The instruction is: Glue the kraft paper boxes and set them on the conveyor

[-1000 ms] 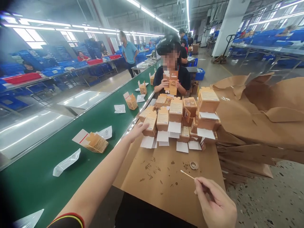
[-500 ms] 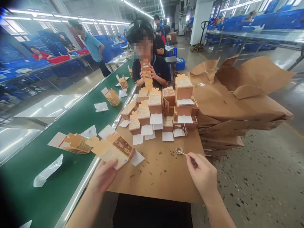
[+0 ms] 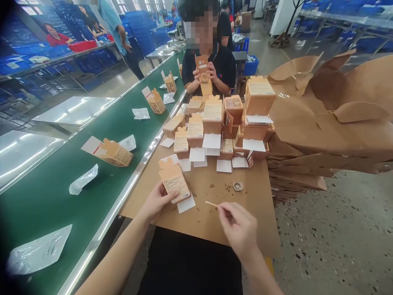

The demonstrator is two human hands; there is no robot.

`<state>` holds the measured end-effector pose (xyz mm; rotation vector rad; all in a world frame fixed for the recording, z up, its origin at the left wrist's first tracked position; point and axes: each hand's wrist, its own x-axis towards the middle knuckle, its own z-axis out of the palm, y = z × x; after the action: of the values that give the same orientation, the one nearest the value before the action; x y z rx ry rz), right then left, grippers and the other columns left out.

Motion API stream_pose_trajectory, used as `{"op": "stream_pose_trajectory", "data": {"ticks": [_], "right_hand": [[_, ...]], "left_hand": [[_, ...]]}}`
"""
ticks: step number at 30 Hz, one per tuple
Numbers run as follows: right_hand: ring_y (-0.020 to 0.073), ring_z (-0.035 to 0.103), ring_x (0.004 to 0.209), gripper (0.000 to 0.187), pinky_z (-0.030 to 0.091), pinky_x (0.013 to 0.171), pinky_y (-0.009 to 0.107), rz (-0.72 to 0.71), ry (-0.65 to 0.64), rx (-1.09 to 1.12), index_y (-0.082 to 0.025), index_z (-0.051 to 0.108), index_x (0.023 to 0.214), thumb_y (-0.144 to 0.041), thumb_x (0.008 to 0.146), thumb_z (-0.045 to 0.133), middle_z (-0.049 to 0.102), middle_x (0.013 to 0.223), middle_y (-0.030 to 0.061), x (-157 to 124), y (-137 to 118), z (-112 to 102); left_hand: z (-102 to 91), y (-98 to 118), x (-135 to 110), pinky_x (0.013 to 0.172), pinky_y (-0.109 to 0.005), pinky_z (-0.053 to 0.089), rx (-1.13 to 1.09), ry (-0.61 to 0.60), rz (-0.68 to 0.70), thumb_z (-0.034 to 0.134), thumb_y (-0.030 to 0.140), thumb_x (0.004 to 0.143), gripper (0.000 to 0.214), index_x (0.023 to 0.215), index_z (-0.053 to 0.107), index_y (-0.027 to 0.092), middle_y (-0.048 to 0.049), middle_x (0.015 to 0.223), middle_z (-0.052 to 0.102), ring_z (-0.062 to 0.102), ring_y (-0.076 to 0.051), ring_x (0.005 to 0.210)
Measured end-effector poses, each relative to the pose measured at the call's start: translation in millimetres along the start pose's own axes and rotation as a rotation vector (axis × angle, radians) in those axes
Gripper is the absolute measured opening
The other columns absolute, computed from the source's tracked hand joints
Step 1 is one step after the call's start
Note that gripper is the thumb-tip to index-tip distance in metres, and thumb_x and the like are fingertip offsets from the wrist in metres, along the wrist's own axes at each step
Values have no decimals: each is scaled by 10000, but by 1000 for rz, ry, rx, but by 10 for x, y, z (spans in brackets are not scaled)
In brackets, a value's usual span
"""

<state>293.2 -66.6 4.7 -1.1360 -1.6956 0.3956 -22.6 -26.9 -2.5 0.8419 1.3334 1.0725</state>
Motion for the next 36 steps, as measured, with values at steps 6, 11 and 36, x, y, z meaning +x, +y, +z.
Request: {"op": "stream_pose_trajectory", "data": {"ticks": [6,11,36], "right_hand": [[143,665,587,324,574,596,242,46,-157,87,-259,804,910,-215,1180,630,721,730,-6,-166,-105,748],[147,658,580,384,565,592,254,24,-170,71,-257,799,878,-243,1199,588,704,707,-2,-132,-39,834],[164,704,552,312,614,580,269,126,30,8,-262,847,889,-403,1157,771,781,718,10,-110,-54,-27]], "left_hand": [[5,-68,-15,1143,-561,701,-15,-11,18,1180,591,626,856,1277,771,213,-177,1346,903,870,-410,1267],[-2,-126,-6,1161,-562,690,-38,-22,23,1175,564,638,848,1283,751,213,-170,1353,898,867,-405,1283],[-117,-274,-377,984,-548,705,621,227,246,959,420,797,629,1351,671,343,-121,1255,877,873,-429,1165]]}}
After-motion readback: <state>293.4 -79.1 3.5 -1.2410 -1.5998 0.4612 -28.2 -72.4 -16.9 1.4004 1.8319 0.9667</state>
